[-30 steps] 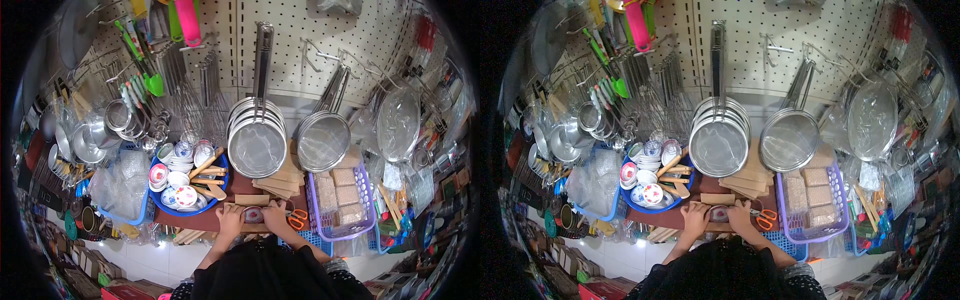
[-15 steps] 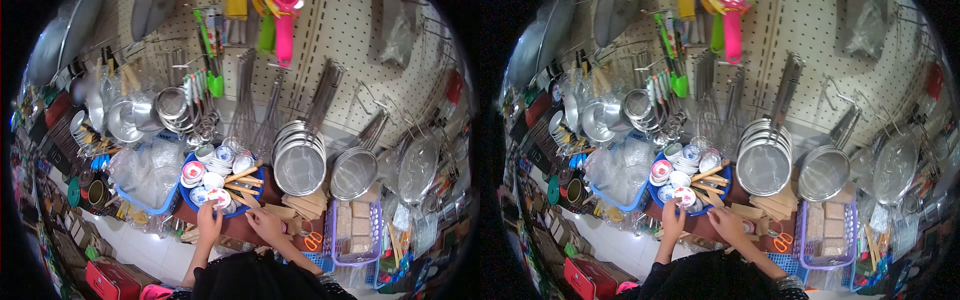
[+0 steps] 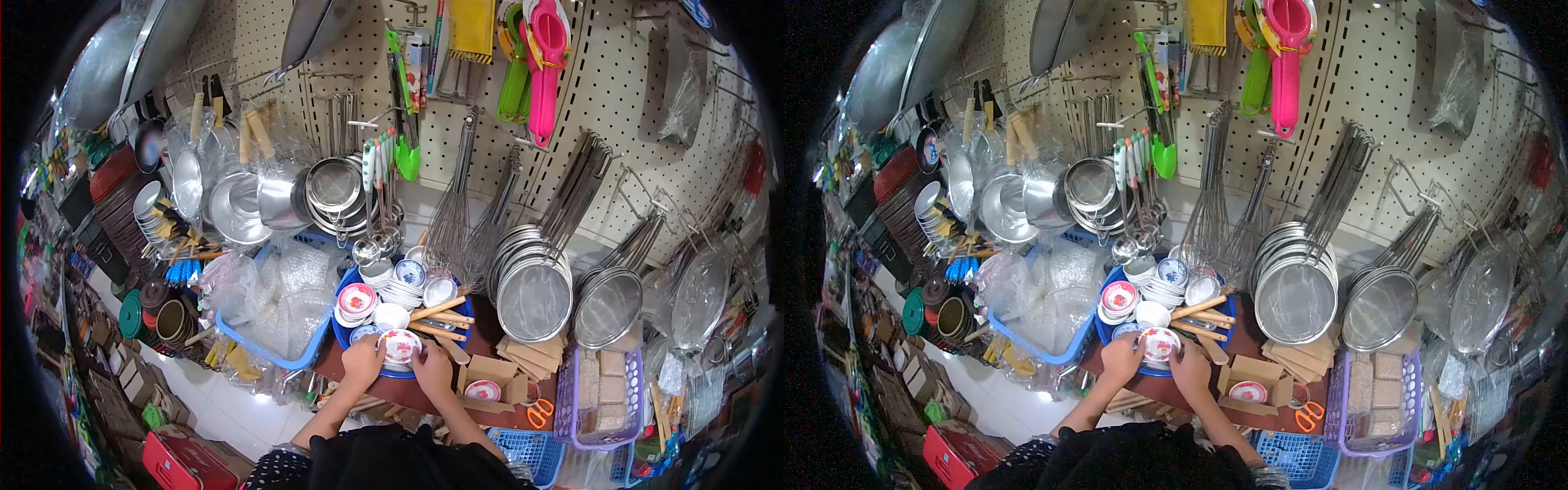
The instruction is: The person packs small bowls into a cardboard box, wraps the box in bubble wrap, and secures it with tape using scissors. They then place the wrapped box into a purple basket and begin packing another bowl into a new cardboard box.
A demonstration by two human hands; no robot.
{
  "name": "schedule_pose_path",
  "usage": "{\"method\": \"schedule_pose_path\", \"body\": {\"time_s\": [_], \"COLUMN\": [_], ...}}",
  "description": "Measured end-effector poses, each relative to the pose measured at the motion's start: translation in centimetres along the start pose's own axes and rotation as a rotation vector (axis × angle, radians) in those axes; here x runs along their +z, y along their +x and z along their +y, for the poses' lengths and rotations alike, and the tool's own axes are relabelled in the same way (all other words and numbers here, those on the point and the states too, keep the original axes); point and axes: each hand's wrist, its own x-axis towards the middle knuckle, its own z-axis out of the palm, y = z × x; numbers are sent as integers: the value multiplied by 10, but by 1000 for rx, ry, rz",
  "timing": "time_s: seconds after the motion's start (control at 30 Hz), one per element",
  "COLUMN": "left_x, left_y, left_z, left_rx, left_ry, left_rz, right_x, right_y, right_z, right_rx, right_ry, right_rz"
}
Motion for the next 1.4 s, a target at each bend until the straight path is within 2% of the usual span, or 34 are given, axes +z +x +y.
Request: {"method": "schedule_pose_path", "body": {"time_s": [0.23,0.37,0.47,0.6,0.73,0.93,1.17,1.4], "left_x": [5,4,0,-25,-27,-32,-9,22], "left_y": [-9,-11,-12,-18,-33,-52,-68,-74], "left_z": [-2,-1,-1,12,18,57,114,171], "left_rx": [85,95,101,-103,-60,-100,-40,134], "left_ry": [-89,-171,-260,-509,-628,-701,-702,-640], "left_rz": [151,211,212,21,55,2,-68,-128], "right_x": [-10,-7,-8,-4,-30,-79,-144,-184], "right_y": [-3,-7,-9,-14,-27,-40,-44,-44], "right_z": [-1,3,4,23,17,23,56,125], "right_rx": [114,108,99,87,114,213,154,190], "right_ry": [232,284,341,524,602,591,429,349], "right_rz": [-16,19,17,-8,-108,-159,-163,-194]}}
